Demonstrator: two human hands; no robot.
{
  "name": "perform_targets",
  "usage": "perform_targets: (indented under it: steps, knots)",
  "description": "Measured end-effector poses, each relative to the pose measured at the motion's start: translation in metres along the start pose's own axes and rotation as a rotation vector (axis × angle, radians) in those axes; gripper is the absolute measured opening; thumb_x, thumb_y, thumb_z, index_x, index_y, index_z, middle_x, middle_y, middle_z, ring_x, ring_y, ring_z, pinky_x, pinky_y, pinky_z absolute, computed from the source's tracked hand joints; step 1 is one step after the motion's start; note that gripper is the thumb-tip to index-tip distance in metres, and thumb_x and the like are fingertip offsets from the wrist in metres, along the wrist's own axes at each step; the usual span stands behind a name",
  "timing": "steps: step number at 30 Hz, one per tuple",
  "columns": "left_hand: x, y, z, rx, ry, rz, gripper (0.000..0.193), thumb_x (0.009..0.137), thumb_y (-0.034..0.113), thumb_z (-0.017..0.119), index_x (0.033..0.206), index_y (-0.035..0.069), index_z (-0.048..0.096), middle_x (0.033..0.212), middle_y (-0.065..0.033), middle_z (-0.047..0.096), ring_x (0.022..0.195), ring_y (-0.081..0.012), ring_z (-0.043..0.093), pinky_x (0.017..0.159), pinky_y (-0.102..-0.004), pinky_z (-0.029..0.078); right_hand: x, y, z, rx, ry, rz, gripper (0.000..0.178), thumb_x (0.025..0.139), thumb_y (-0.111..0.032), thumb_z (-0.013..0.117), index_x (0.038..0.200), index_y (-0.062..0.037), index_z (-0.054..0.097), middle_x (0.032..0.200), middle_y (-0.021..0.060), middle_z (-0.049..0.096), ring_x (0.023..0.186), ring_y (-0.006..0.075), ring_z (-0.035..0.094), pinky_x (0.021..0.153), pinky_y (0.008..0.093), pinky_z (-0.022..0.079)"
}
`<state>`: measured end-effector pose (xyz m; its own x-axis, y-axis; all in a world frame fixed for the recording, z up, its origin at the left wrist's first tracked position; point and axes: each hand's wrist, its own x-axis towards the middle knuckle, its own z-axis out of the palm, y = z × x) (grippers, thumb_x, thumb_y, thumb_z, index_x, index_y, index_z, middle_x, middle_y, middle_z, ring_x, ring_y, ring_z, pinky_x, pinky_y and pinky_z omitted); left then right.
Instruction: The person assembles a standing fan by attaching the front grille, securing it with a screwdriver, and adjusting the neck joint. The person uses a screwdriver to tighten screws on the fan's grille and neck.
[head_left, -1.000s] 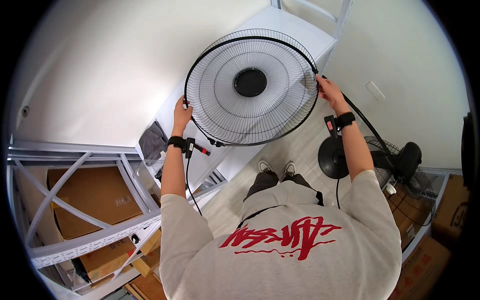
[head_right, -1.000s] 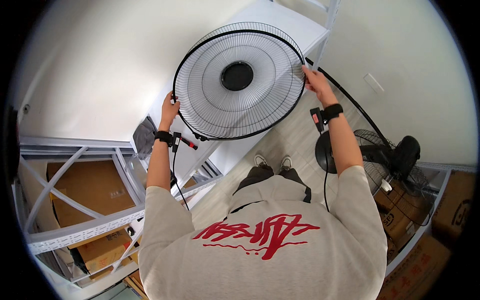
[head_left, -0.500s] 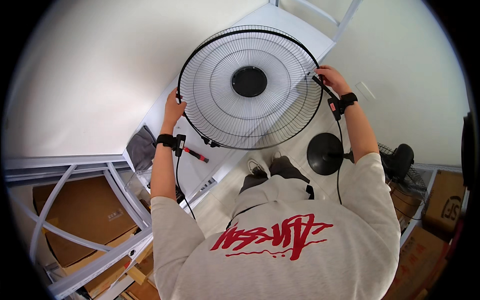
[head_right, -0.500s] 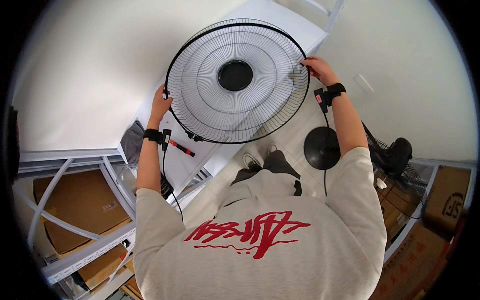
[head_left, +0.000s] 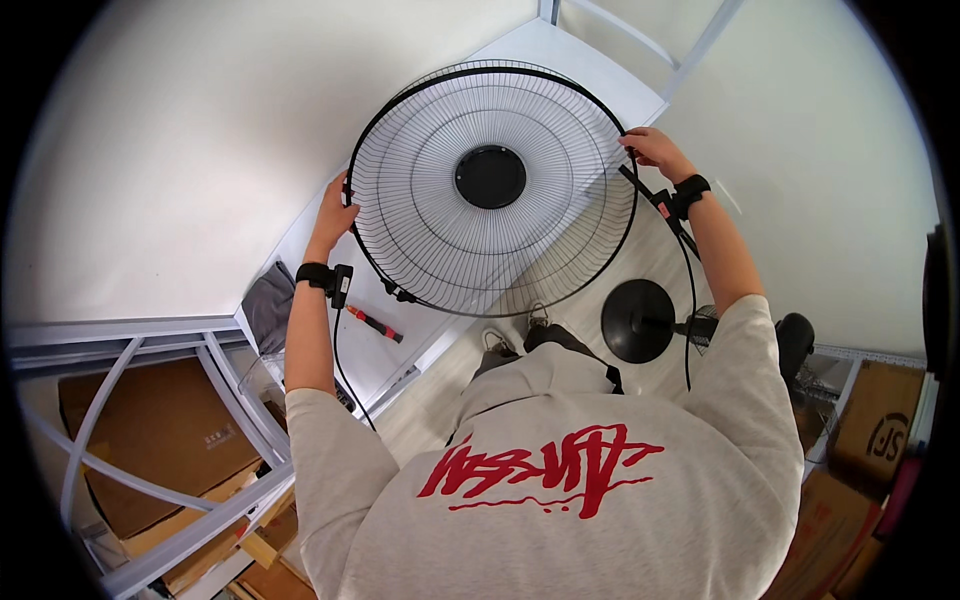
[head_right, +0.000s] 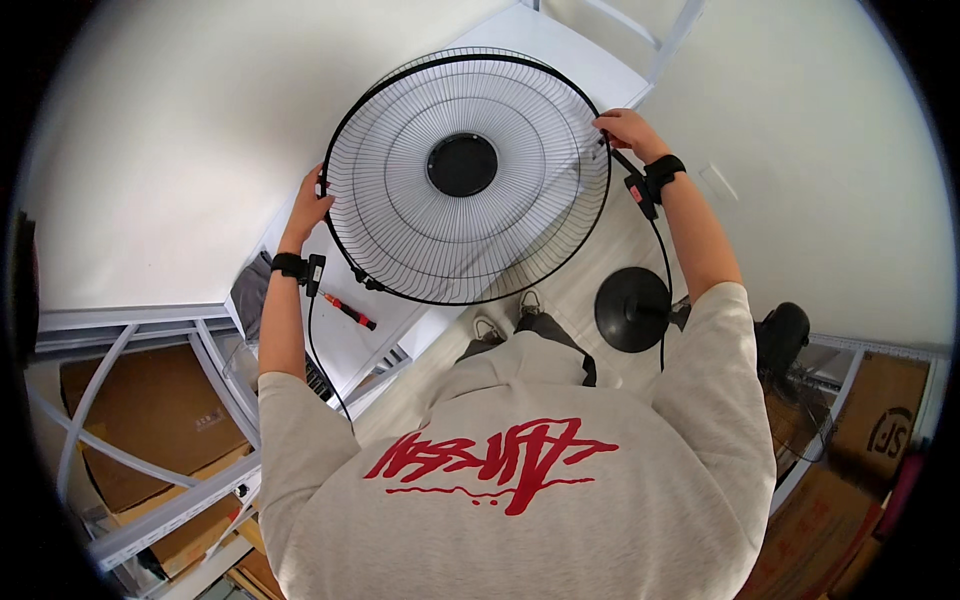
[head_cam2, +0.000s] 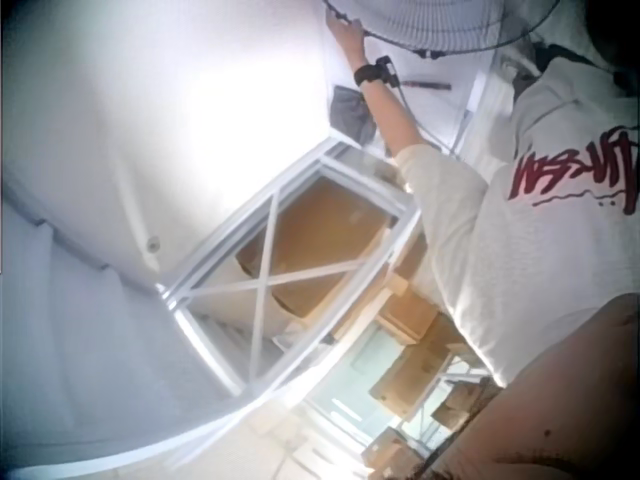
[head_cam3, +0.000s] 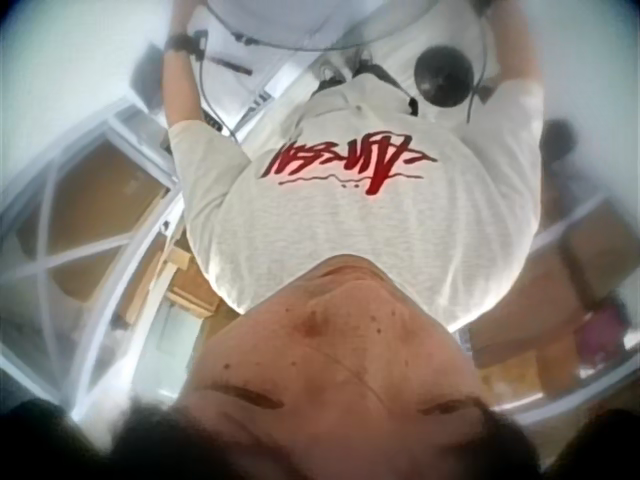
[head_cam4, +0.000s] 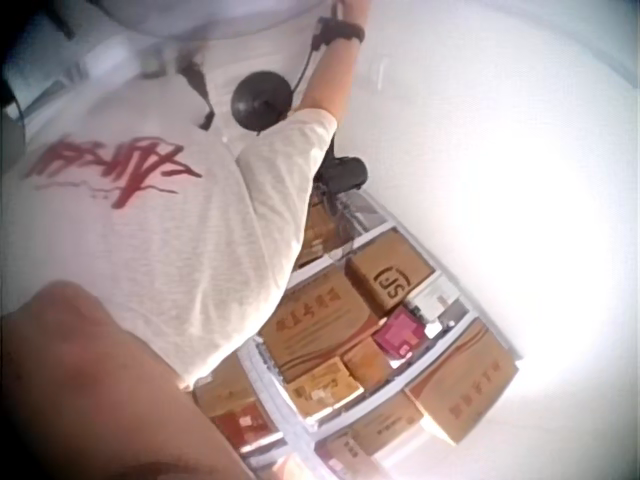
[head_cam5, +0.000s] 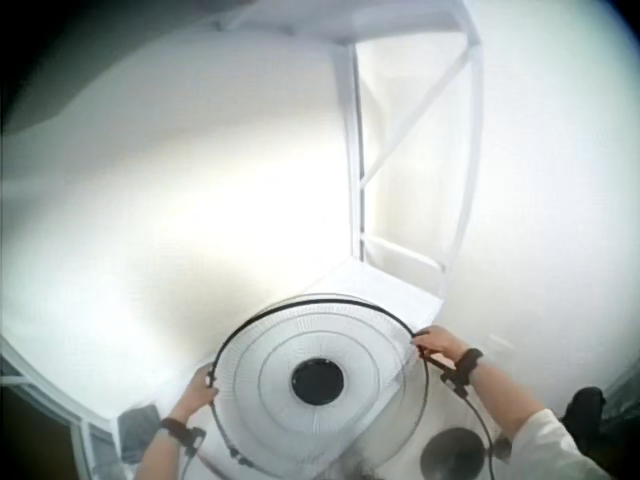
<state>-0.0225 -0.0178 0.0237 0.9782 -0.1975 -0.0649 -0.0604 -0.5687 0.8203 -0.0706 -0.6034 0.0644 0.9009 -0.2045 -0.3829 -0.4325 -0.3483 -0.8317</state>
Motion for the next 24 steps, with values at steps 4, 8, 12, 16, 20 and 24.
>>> perform_targets:
  steps: [4, 8, 12, 16, 20, 24]
  knots:
    - [0.007, -0.003, -0.005, -0.017, -0.06, -0.011, 0.075, 0.075, -0.004, 0.057, 0.146, 0.007, 0.035, 0.12, -0.0148, 0.049, 0.071, -0.0177, 0.06, 0.048, -0.0278, 0.049, 0.033, -0.006, -0.008, -0.077, -0.077, 0.031, 0.03, 0.085, -0.031, 0.067, 0.093, -0.0028, 0.068, 0.072, -0.0017, 0.059, 0.058, 0.0053, 0.05, 0.054, 0.0192, 0.041]
    - [0.012, -0.013, -0.013, -0.027, -0.094, -0.004, 0.076, 0.077, -0.003, 0.058, 0.148, 0.009, 0.033, 0.121, -0.014, 0.049, 0.071, -0.0166, 0.059, 0.049, -0.0274, 0.049, 0.054, -0.009, -0.006, -0.097, -0.121, 0.035, 0.029, 0.086, -0.032, 0.068, 0.095, -0.005, 0.069, 0.076, -0.0023, 0.061, 0.063, 0.0055, 0.052, 0.058, 0.0204, 0.041]
    - [0.022, -0.012, -0.012, 0.0, -0.122, 0.018, 0.077, 0.077, -0.003, 0.059, 0.148, 0.01, 0.033, 0.124, -0.015, 0.049, 0.071, -0.0165, 0.059, 0.05, -0.0272, 0.049, 0.071, -0.004, -0.006, 0.002, -0.153, -0.007, 0.026, 0.082, -0.026, 0.07, 0.093, -0.0027, 0.069, 0.074, -0.0002, 0.062, 0.057, 0.0058, 0.048, 0.052, 0.0206, 0.038]
    - [0.029, -0.006, -0.01, 0.015, -0.133, 0.015, 0.077, 0.076, -0.003, 0.06, 0.148, 0.01, 0.034, 0.125, -0.0167, 0.049, 0.074, -0.018, 0.06, 0.051, -0.0275, 0.049, 0.079, 0.004, -0.007, 0.038, -0.116, 0.038, 0.028, 0.077, -0.021, 0.073, 0.098, -0.0033, 0.066, 0.075, -0.0009, 0.059, 0.058, 0.0064, 0.047, 0.051, 0.0212, 0.037]
    - [0.036, -0.012, -0.013, 0.069, -0.137, 0.123, 0.077, 0.076, -0.003, 0.06, 0.148, 0.01, 0.034, 0.128, -0.0183, 0.048, 0.094, -0.0232, 0.06, 0.061, -0.0292, 0.053, 0.075, -0.003, -0.001, -0.106, -0.071, -0.034, 0.031, 0.076, -0.023, 0.073, 0.1, -0.0046, 0.066, 0.074, -0.0012, 0.057, 0.058, 0.0074, 0.046, 0.051, 0.0204, 0.034]
    - [0.039, -0.02, -0.015, 0.098, -0.132, 0.175, 0.08, 0.077, -0.008, 0.058, 0.15, 0.01, 0.031, 0.137, -0.0106, 0.045, 0.117, -0.0208, 0.05, 0.078, -0.0289, 0.051, 0.067, -0.021, 0.001, -0.117, -0.104, 0.037, 0.034, 0.084, -0.036, 0.07, 0.105, -0.0086, 0.068, 0.078, -0.0041, 0.058, 0.069, 0.0064, 0.05, 0.06, 0.0219, 0.038]
